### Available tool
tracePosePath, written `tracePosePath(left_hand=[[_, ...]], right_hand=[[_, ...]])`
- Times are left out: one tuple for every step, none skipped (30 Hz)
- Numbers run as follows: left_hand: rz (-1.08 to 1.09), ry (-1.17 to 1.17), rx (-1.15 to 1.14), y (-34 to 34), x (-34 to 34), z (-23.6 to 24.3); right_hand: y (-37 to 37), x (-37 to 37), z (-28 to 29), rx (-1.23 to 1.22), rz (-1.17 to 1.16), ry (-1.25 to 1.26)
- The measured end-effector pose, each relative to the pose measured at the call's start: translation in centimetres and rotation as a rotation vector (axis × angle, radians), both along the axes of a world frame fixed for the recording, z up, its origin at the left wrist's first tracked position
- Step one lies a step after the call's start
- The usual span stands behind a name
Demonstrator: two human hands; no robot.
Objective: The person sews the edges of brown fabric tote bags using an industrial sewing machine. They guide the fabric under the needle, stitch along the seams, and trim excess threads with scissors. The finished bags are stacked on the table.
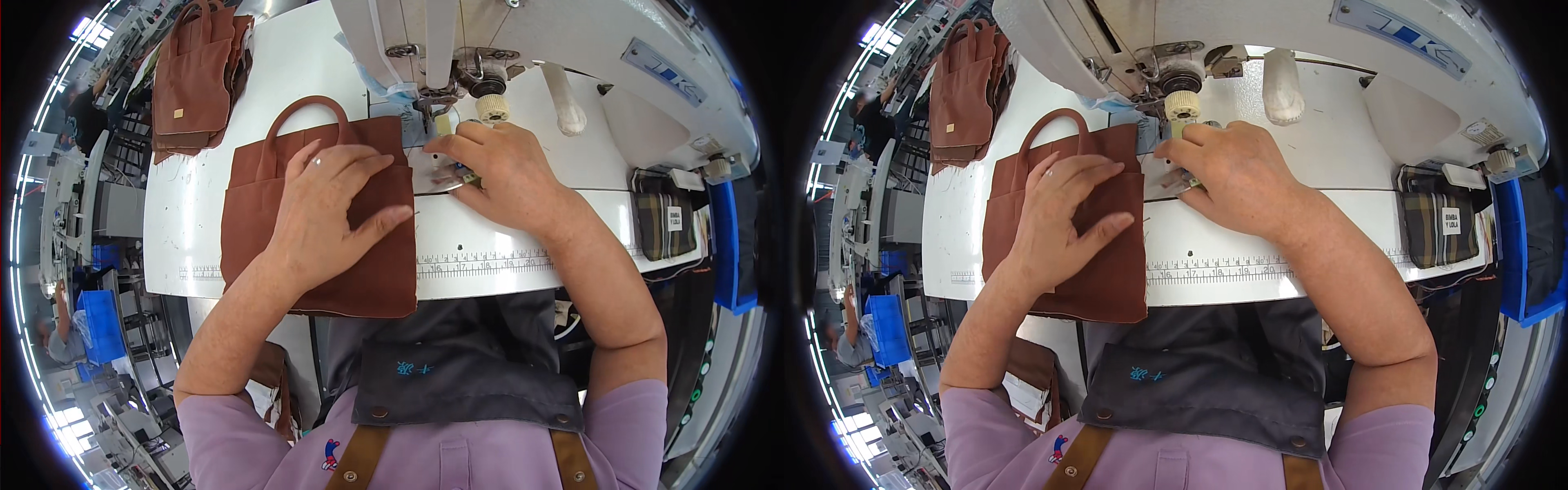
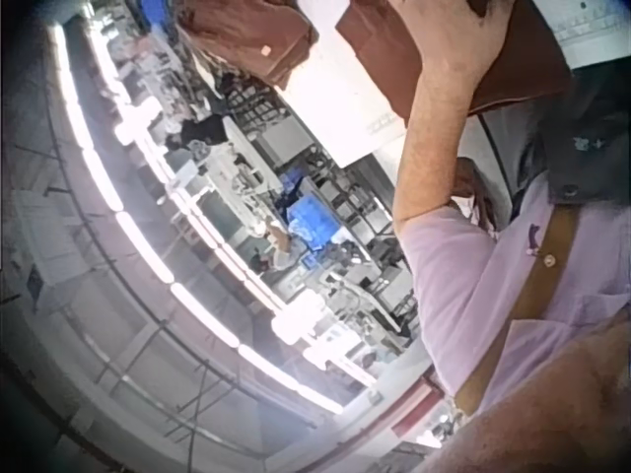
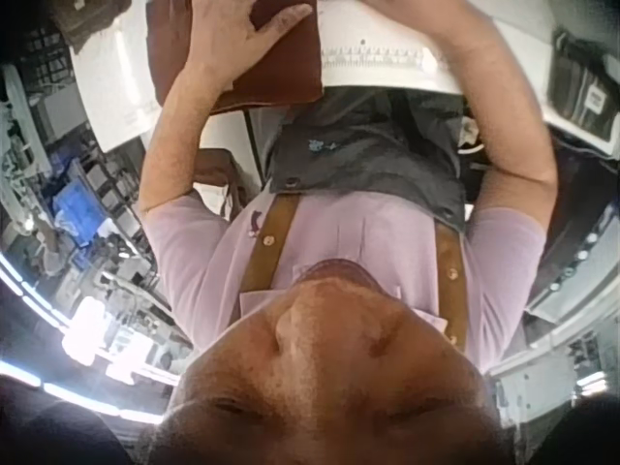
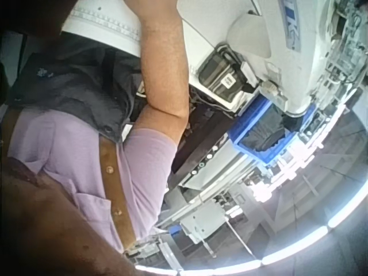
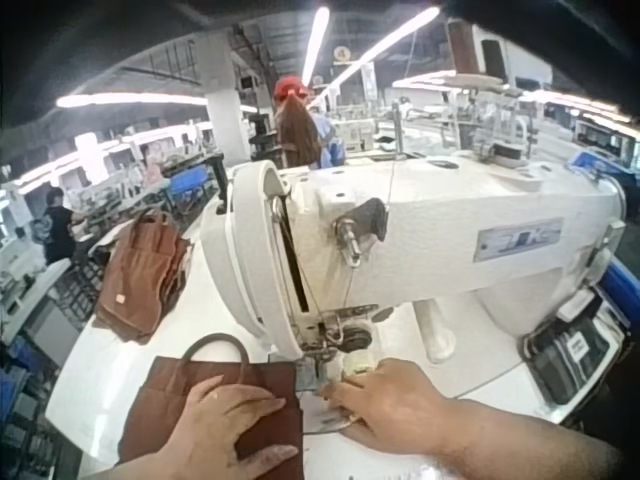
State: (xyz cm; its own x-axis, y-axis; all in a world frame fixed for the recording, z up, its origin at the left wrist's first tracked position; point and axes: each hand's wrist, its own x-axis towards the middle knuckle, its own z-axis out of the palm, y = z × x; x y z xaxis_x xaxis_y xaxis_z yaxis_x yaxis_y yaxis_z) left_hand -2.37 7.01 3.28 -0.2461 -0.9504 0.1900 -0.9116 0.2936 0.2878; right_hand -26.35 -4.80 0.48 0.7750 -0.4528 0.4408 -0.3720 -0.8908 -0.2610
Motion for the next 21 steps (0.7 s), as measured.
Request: tracePosePath(left_hand=[[0.004,0.087,-0.016,-0.9,0.0,-0.6],[0.009,0.172,-0.03,-1.5,-0.1,-1.1],[0.032,0.184,-0.033,-2.0,-0.3,-1.4],[0.055,0.195,-0.036,-2.4,-0.5,-1.6],[0.077,0.205,-0.037,-2.7,-0.6,-1.7],[0.085,0.205,-0.033,-2.7,-0.7,-1.8],[0.094,0.204,-0.029,-2.8,-0.7,-1.8],[0.099,0.205,-0.026,-2.9,-0.8,-2.0],[0.106,0.208,-0.02,-2.9,-0.8,-2.1],[0.114,0.21,-0.015,-2.9,-0.9,-2.1],[0.124,0.215,-0.009,-2.8,-1.0,-2.2],[0.116,0.22,-0.012,-2.9,-0.9,-2.2],[0.107,0.226,-0.015,-3.0,-0.9,-2.2],[0.098,0.229,-0.018,-3.1,-0.8,-2.2],[0.1,0.233,-0.024,-3.1,-0.8,-2.3],[0.1,0.237,-0.03,-3.2,-0.8,-2.4],[0.102,0.242,-0.036,-3.2,-0.7,-2.5],[0.1,0.262,-0.021,-3.2,-0.6,-2.6],[0.099,0.281,-0.006,-3.2,-0.4,-2.6],[0.096,0.301,0.008,-3.2,-0.3,-2.6],[0.093,0.312,0.019,-3.2,-0.4,-2.6]], right_hand=[[0.0,-0.1,0.2,-0.008,-0.007,0.0],[0.0,-0.1,0.4,0.005,-0.01,-0.01],[0.1,-0.1,0.5,0.019,-0.013,-0.021],[0.1,-0.1,0.5,0.032,-0.015,-0.031],[0.1,-0.1,0.4,0.03,-0.034,-0.032],[0.1,-0.1,0.3,0.028,-0.051,-0.034],[0.1,0.0,0.2,0.025,-0.069,-0.035],[0.0,0.0,-0.1,0.024,-0.071,-0.056],[-0.1,0.1,-0.4,0.023,-0.074,-0.076],[-0.1,0.1,-0.6,0.022,-0.076,-0.097],[-0.2,0.1,-0.7,0.016,-0.057,-0.099],[-0.3,0.1,-0.7,0.009,-0.038,-0.101],[-0.4,0.1,-0.8,0.003,-0.019,-0.103],[-0.4,0.2,-0.8,0.004,-0.005,-0.11],[-0.3,0.3,-0.8,0.004,0.009,-0.116],[-0.2,0.5,-0.8,0.005,0.022,-0.123],[0.0,0.7,-0.6,0.024,0.014,-0.09],[0.2,0.9,-0.2,0.043,0.006,-0.057],[0.3,1.0,0.0,0.063,-0.001,-0.025],[0.3,0.9,0.0,0.056,0.008,-0.03],[0.3,0.9,0.1,0.05,0.018,-0.035]])
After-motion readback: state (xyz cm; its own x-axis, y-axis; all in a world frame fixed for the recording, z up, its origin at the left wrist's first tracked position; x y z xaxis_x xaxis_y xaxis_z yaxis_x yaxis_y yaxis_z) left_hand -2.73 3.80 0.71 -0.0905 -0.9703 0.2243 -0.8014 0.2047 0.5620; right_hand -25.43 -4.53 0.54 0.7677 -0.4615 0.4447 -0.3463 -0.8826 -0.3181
